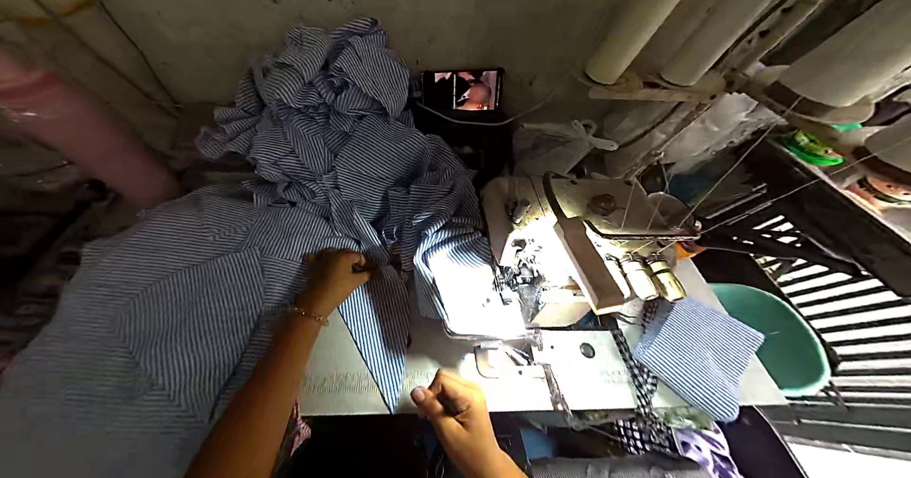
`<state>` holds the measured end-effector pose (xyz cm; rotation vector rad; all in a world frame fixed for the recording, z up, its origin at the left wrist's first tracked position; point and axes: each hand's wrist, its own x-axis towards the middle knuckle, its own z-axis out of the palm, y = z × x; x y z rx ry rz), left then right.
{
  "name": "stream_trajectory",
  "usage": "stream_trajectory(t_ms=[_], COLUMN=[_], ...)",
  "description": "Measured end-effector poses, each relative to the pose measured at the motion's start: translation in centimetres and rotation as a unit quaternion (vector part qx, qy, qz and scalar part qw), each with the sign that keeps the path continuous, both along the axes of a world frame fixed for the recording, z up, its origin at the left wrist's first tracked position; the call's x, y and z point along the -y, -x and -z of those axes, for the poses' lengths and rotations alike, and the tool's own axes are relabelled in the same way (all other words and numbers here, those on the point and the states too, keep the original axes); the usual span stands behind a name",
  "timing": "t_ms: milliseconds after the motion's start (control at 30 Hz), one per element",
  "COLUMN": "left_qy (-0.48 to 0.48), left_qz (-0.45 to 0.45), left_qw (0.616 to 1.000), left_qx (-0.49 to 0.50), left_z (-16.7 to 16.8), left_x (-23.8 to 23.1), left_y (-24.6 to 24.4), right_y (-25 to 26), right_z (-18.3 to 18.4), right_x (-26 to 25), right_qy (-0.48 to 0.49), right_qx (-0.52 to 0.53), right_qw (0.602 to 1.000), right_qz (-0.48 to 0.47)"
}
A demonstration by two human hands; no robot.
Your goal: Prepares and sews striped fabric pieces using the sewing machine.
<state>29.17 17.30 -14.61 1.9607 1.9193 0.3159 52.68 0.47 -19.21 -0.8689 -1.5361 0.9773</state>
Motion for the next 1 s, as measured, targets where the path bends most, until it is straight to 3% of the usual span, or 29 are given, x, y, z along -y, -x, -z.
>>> stream_trajectory(t_ms=[200, 333, 400, 467, 533, 600, 667, 733, 800, 867, 1000], left_qy=[-0.199, -0.28, -0.314, -0.329, -0.327, -0.308, -0.284, -0.189, -0.083, -0.021, -0.015], left_qz=[0.071, 0.069, 0.081, 0.101, 0.121, 0.11, 0.035, -0.073, -0.138, -0.154, -0.137], left_qw=[0.977, 0.957, 0.945, 0.936, 0.93, 0.936, 0.955, 0.979, 0.986, 0.986, 0.989], left_qx=[0.018, 0.039, 0.051, 0.076, 0.114, 0.133, 0.079, 0.024, 0.028, 0.067, 0.055], left_z=[0.4, -1.2, -2.1, -3.3, -4.3, -5.4, -6.6, -7.9, -8.0, -7.2, -6.7], left_x=[2.1, 4.1, 5.5, 7.1, 8.9, 9.8, 9.3, 7.8, 6.0, 4.7, 4.2], left_y=[0.4, 0.7, 0.9, 1.1, 1.5, 3.5, 7.7, 12.7, 16.1, 17.6, 18.0], right_y=[2.0, 4.1, 5.2, 5.7, 6.3, 6.5, 5.8, 5.1, 4.5, 3.9, 3.5], right_z=[-1.8, -3.5, -4.0, -4.9, -5.9, -6.7, -7.3, -8.0, -8.7, -9.4, -9.7], right_x=[-2.6, -4.8, -6.0, -7.0, -7.5, -7.2, -6.4, -5.2, -4.3, -3.7, -3.3], right_qy=[-0.108, -0.127, -0.089, 0.014, 0.111, 0.117, 0.068, 0.041, 0.054, 0.106, 0.235], right_qx=[0.102, 0.079, 0.039, -0.023, -0.097, -0.093, -0.064, -0.041, -0.03, -0.017, -0.035], right_qw=[0.988, 0.986, 0.993, 1.0, 0.989, 0.989, 0.995, 0.997, 0.995, 0.986, 0.955], right_qz=[0.036, 0.069, 0.068, 0.012, -0.018, -0.02, -0.034, -0.047, -0.08, -0.129, -0.178])
